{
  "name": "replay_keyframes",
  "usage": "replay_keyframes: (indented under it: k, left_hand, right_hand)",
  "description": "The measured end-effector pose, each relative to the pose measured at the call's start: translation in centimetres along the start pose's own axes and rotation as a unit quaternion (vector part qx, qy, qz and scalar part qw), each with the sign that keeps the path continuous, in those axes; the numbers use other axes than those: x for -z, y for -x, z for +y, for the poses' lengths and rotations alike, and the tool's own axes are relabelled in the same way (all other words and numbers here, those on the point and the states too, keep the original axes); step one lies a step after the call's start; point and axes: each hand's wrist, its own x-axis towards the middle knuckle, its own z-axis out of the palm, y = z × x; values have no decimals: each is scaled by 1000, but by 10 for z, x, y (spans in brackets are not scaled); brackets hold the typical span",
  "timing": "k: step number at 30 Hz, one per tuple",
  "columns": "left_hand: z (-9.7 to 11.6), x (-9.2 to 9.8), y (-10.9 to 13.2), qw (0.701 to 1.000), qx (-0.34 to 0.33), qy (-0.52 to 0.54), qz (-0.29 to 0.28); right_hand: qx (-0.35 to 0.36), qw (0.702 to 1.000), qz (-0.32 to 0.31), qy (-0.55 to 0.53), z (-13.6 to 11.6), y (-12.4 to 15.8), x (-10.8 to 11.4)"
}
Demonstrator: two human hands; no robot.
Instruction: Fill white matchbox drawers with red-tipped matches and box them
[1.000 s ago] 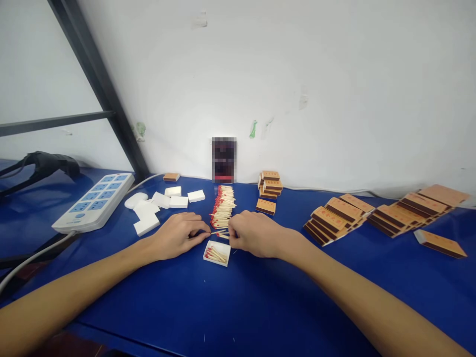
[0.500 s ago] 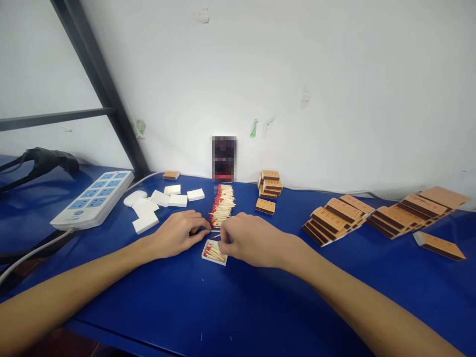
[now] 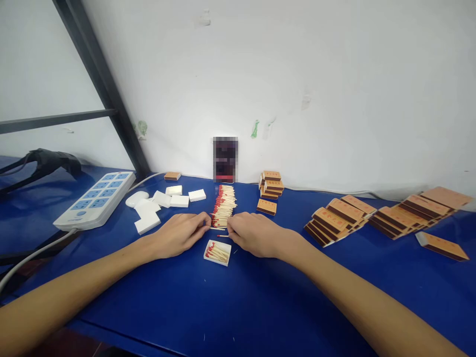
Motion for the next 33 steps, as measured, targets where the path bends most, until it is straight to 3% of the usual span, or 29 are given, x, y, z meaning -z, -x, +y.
replay_keyframes:
  k: [4,8,18,23,25,33]
  left_hand:
    - [5,4,3,997,-26,59,28]
    - [11,6,5,994,-68,88,15]
    - [11,5,7,990,-116,80,15]
    - [6,2,6,989,-27,108,101]
    - [3,1,4,990,1,92,104]
    - [0,-4,2,998,-55,-2,12]
  right_hand:
    - [-33,999,-14,6,2,6,17]
    - [-49,999,1,13,3,10,29]
    - [-37,999,-6,-28,-17,13,28]
    - [0,992,-56,-112,-26,13,25]
    - [-2,990,-63,-128,-25,12,23]
    - [-46,997,67,-10,0,-6,0]
